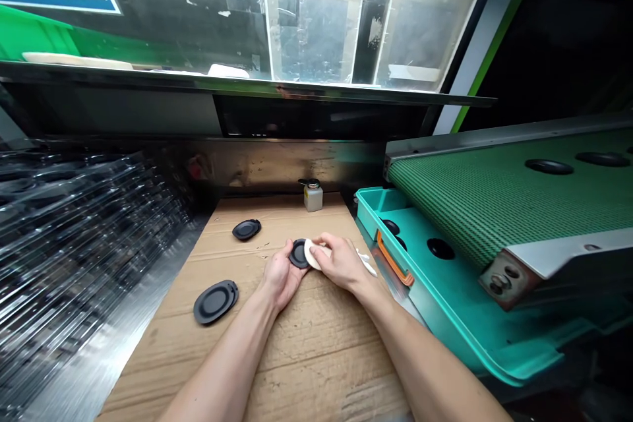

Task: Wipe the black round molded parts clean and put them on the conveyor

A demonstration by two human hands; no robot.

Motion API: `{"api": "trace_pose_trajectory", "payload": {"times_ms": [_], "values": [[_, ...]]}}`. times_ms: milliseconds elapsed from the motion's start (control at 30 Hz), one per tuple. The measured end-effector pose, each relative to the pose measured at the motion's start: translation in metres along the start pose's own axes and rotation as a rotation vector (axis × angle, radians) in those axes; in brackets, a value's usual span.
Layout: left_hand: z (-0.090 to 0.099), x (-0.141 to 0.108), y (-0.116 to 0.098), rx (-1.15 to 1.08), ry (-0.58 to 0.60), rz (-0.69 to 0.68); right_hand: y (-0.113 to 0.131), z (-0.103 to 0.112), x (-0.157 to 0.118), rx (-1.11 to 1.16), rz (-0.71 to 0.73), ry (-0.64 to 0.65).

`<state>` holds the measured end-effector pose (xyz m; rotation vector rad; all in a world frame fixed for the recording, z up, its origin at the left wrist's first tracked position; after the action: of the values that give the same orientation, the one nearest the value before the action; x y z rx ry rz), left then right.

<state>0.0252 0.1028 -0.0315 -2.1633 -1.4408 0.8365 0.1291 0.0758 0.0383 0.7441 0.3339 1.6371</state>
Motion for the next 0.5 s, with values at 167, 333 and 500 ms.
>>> {"api": "trace_pose_trajectory", "payload": {"times_ms": [167, 333, 500], "values": [[-0.003, -0.002, 0.001, 0.030, 0.041, -0.040, -0.005, -0.012, 0.001, 0.242, -0.003, 0.062], [-0.005, -0.007, 0.001, 0.095, 0.050, -0.054, -0.020, -0.013, -0.002, 0.152, -0.110, 0.206], [-0.006, -0.008, -0.002, 0.128, 0.037, -0.086, -0.019, 0.014, 0.000, 0.017, -0.110, -0.022]]}}
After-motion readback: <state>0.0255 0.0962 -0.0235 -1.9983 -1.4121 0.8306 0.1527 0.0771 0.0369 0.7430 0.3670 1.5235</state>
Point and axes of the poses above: each hand's wrist, its own x-axis towards the middle knuckle, its own z-axis out of the back of the hand, y = z × x, the point moved 9 cm from there along x, towards the middle knuckle
